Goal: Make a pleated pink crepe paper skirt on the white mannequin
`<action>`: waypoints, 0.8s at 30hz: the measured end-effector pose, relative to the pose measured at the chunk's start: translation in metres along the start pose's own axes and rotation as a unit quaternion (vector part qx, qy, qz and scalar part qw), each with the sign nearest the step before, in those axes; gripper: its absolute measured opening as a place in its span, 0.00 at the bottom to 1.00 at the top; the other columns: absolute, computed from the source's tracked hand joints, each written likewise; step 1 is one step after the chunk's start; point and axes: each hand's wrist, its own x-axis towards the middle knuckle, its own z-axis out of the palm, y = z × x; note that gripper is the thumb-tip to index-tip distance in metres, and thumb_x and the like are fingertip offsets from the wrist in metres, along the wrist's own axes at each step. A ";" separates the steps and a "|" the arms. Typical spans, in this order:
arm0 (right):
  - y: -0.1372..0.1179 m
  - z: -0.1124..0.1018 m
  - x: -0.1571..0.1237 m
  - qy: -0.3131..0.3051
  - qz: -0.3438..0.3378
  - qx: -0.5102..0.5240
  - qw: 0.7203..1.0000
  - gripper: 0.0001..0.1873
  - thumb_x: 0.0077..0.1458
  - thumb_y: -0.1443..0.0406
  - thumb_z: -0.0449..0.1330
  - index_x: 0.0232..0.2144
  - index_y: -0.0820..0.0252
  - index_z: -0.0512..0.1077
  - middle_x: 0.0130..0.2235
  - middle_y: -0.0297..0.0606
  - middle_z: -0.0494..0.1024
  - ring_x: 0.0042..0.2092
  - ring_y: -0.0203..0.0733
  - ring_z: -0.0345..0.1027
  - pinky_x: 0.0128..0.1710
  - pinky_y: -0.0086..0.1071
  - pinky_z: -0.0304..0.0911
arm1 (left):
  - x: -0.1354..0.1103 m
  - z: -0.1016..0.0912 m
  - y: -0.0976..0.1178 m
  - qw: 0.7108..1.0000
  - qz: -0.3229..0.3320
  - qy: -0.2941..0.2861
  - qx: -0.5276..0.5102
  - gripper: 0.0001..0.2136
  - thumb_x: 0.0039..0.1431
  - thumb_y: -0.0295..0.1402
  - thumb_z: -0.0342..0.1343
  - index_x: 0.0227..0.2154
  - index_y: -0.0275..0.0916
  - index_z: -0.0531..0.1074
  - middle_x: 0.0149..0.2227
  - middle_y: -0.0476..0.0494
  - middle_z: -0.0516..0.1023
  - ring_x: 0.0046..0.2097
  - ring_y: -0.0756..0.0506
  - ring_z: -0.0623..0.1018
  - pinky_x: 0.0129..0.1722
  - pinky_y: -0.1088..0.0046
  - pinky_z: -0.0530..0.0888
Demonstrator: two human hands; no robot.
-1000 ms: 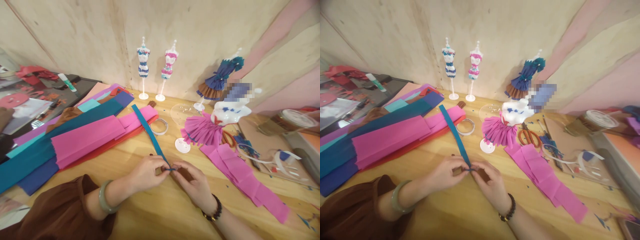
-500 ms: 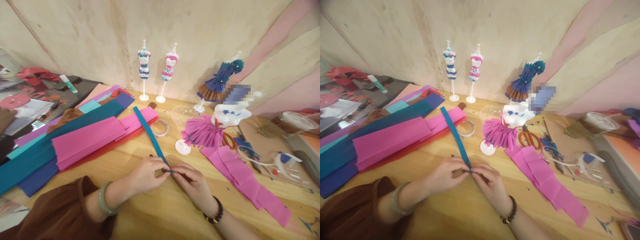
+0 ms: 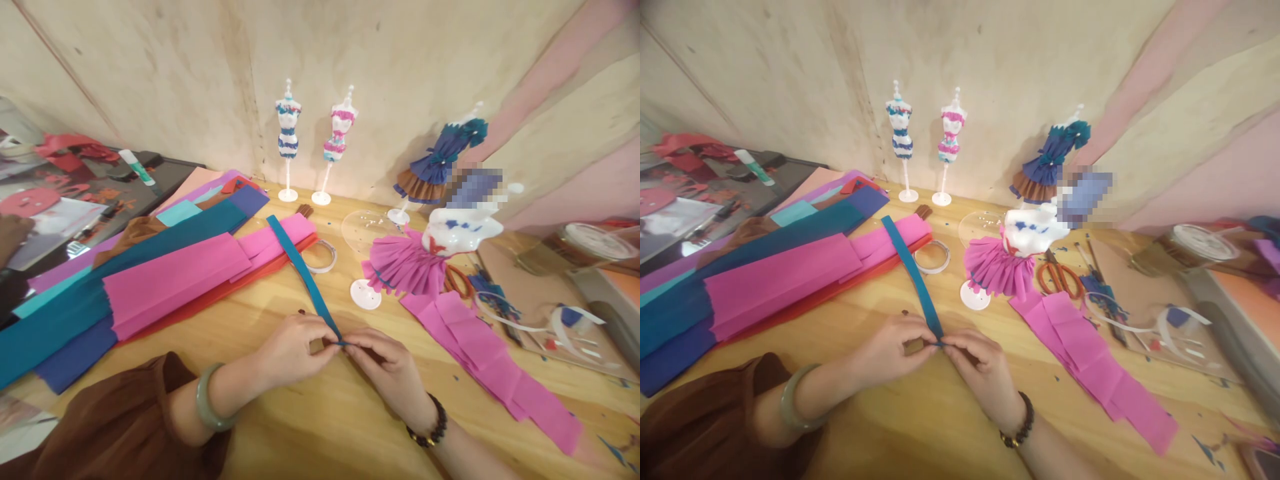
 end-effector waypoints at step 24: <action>-0.003 0.001 -0.002 -0.003 -0.007 0.003 1.000 0.09 0.57 0.72 0.60 0.37 0.55 0.78 0.35 0.38 0.82 0.37 0.40 0.77 0.38 0.31 0.74 | 0.003 0.001 0.000 0.961 -0.225 -0.056 -0.150 0.07 0.51 0.30 0.54 0.27 0.36 0.77 0.26 0.48 0.79 0.27 0.50 0.73 0.28 0.77 0.68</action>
